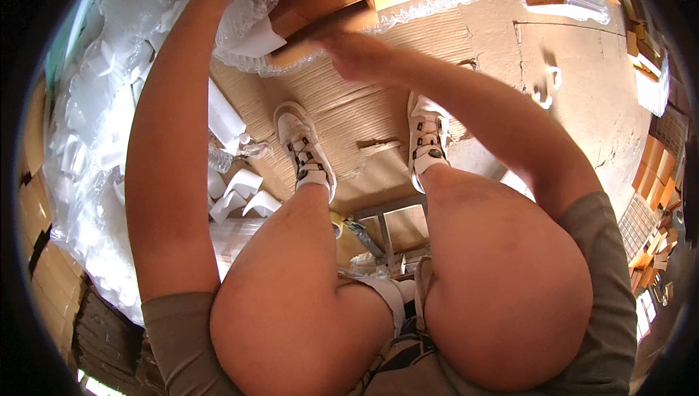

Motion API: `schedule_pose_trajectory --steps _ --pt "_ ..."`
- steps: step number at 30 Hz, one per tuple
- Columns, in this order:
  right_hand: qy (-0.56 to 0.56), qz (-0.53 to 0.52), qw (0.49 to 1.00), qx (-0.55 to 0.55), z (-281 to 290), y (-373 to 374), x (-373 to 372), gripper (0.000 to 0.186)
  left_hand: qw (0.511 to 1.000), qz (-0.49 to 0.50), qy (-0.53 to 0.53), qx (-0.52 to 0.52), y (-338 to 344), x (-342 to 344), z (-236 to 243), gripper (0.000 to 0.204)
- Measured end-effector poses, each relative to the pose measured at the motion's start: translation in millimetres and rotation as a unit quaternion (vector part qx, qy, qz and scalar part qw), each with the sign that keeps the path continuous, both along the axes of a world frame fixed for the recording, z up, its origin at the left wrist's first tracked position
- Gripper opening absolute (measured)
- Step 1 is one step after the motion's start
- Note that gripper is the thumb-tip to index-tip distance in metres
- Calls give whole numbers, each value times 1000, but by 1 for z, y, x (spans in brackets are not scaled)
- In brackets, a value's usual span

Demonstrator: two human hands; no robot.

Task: The person wraps wooden panels in bubble wrap and foam, using a tape dispenser to secure the packaging materials before placing them in a larger stack of packed items.

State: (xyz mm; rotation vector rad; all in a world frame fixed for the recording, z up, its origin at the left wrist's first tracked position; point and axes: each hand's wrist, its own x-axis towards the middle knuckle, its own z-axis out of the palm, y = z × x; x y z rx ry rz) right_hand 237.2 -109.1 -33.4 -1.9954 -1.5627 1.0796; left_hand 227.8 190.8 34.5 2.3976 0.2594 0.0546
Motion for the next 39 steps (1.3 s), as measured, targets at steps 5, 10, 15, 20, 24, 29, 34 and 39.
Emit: schedule_pose_trajectory --steps 5,10,15,20,24,29,34,39 --pt "10 50 999 19 16 9 12 56 1000 -1 4 21 -4 3 0 43" --pt "59 189 974 -108 9 -43 -26 45 1000 2 3 25 -7 2 1 42" --pt "-15 217 973 -77 3 -66 -41 46 999 6 22 23 -7 3 -3 41" --pt "-176 93 979 -35 50 -7 -18 85 996 21 65 60 -5 3 -10 41" --pt "-238 134 961 -33 68 12 3 87 996 -2 -6 89 -4 3 -15 42" --pt "-245 152 935 205 23 -25 -13 75 998 -1 8 63 -6 1 -12 46" --pt "-224 -16 958 -179 -11 -60 42 56 999 -23 34 30 -4 -1 -12 47" --pt "-151 -134 965 -166 -16 -52 104 82 996 -17 30 87 1 -2 -23 43"
